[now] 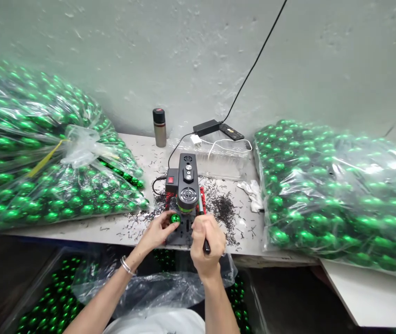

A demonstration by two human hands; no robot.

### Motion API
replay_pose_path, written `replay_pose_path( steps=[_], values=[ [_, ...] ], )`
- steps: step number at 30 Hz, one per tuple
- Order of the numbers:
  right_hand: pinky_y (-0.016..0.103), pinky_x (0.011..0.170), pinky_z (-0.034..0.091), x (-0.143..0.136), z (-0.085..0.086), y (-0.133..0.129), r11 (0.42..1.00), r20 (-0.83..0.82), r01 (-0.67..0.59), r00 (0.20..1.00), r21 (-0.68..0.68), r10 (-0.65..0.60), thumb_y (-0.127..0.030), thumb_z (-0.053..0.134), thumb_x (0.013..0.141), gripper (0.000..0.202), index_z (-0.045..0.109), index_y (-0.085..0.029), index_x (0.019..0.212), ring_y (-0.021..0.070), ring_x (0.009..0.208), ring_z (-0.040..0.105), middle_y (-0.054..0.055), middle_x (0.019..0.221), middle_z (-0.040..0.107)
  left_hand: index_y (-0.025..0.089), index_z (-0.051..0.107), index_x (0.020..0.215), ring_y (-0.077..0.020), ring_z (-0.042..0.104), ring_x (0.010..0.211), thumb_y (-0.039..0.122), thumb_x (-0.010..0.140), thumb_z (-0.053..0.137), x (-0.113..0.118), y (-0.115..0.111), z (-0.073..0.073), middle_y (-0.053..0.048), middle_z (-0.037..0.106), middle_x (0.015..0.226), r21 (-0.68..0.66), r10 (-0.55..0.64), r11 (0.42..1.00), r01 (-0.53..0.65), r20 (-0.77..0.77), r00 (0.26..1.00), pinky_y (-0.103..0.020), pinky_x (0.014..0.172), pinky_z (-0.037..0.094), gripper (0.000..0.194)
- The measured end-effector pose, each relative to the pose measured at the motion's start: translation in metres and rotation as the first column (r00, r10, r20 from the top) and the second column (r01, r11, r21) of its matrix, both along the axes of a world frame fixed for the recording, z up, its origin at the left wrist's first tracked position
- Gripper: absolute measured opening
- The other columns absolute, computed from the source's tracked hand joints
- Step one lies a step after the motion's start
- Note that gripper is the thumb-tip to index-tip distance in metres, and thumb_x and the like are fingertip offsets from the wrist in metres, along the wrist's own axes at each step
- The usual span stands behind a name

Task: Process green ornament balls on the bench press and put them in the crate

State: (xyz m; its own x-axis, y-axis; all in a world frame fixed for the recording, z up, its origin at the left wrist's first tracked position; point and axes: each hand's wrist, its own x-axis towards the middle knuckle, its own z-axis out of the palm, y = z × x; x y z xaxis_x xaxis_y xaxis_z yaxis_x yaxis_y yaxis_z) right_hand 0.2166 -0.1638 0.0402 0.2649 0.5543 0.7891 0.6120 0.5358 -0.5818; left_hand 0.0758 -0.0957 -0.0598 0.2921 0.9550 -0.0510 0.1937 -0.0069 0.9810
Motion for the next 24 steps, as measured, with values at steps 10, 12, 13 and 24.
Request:
replay_pose_path(
  steps=[10, 12, 13, 24],
  values=[
    [0.026, 0.058, 0.04, 0.002, -0.001, -0.002, 1.0, 0.022, -0.008, 1.0, -0.009, 0.008, -0.006, 0.044, 0.091, 0.029, 0.047, -0.02, 0.066, 0.0108, 0.063, 0.053, -0.002, 0.065, 0.053, 0.023, 0.073, 0.106, -0.0301, 0.062, 0.104, 0.034, 0.079, 0.074, 0.01, 0.0, 0.006, -0.011, 0.071, 0.109, 0.282, -0.026, 0.957, 0.069, -0.152, 0.988, -0.044, 0.099, 0.043, 0.029],
    [0.026, 0.058, 0.04, 0.002, -0.002, -0.002, 1.0, 0.026, -0.009, 1.0, -0.011, 0.009, -0.006, 0.044, 0.091, 0.029, 0.047, -0.02, 0.066, 0.011, 0.063, 0.053, -0.001, 0.065, 0.053, 0.024, 0.074, 0.104, -0.0304, 0.06, 0.106, 0.037, 0.077, 0.076, 0.011, 0.0, -0.001, -0.01, 0.072, 0.108, 0.31, -0.006, 0.95, 0.044, -0.123, 0.992, -0.046, 0.103, 0.04, 0.03],
    [0.026, 0.058, 0.04, 0.002, -0.003, -0.002, 1.0, 0.026, -0.013, 1.0, -0.009, 0.013, -0.006, 0.044, 0.091, 0.029, 0.047, -0.02, 0.066, 0.011, 0.063, 0.053, -0.001, 0.065, 0.053, 0.024, 0.074, 0.104, -0.0302, 0.059, 0.106, 0.038, 0.077, 0.077, 0.011, 0.0, -0.004, -0.009, 0.072, 0.108, 0.327, 0.002, 0.944, 0.037, -0.118, 0.993, -0.047, 0.104, 0.038, 0.031],
    [0.034, 0.069, 0.05, 0.012, -0.068, -0.004, 0.996, 0.114, -0.045, 0.993, 0.077, 0.036, -0.017, 0.039, 0.095, 0.027, 0.048, -0.021, 0.069, 0.0125, 0.062, 0.055, 0.0, 0.069, 0.058, 0.023, 0.07, 0.111, -0.0282, 0.058, 0.105, 0.034, 0.081, 0.075, 0.012, -0.002, -0.018, -0.009, 0.07, 0.109, 0.405, 0.015, 0.913, 0.051, -0.159, 0.987, -0.045, 0.101, 0.038, 0.032]
  ],
)
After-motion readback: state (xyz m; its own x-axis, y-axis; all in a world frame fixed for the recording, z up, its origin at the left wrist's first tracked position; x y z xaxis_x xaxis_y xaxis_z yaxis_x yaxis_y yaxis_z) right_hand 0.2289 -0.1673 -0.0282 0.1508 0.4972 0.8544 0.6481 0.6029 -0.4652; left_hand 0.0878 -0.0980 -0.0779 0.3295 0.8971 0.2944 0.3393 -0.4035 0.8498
